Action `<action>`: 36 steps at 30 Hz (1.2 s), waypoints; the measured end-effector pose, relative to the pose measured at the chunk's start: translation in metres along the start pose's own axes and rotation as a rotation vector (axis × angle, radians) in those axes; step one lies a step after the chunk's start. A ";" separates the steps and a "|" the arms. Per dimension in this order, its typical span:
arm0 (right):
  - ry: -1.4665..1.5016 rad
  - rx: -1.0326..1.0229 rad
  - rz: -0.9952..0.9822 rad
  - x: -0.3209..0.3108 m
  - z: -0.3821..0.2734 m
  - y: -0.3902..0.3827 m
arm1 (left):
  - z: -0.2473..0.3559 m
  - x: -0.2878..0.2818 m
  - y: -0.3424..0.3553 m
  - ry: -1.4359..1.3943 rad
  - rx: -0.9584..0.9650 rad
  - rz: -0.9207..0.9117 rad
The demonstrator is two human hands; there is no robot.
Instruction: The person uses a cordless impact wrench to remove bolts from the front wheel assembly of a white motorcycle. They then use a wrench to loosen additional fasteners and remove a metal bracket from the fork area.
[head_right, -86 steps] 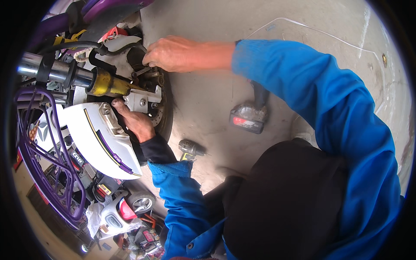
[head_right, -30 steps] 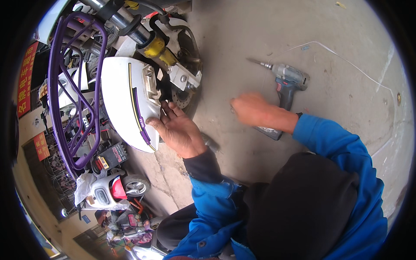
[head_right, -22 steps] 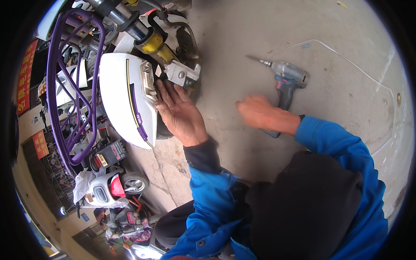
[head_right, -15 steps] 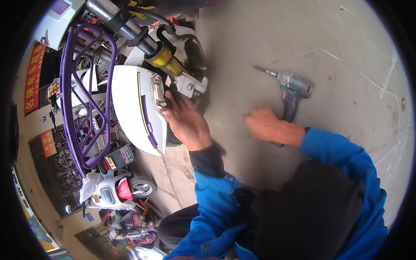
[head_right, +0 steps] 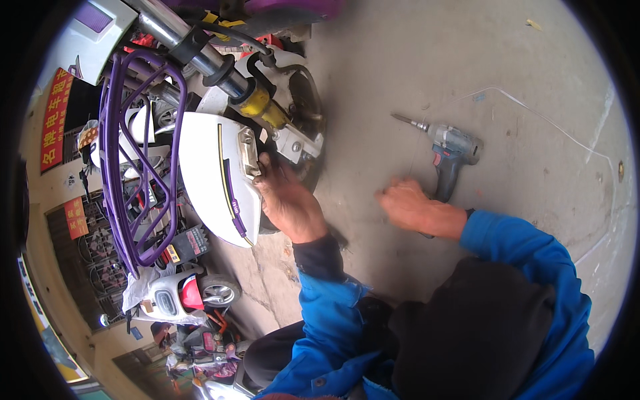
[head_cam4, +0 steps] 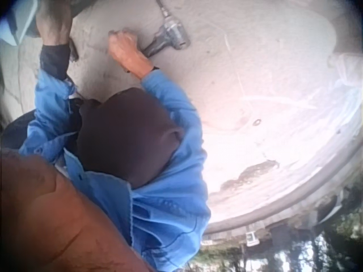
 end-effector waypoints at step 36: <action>0.056 0.010 0.127 -0.020 0.028 0.020 | -0.006 0.012 0.006 -0.094 -0.112 -0.003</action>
Point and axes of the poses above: each hand's wrist, its own y-axis towards the middle knuckle, its own x-axis out of the palm, z = x × y, the point moved 7 cm from there along y, towards the middle knuckle, and after that the axes turned 2 degrees about y, right-handed, at the moved point
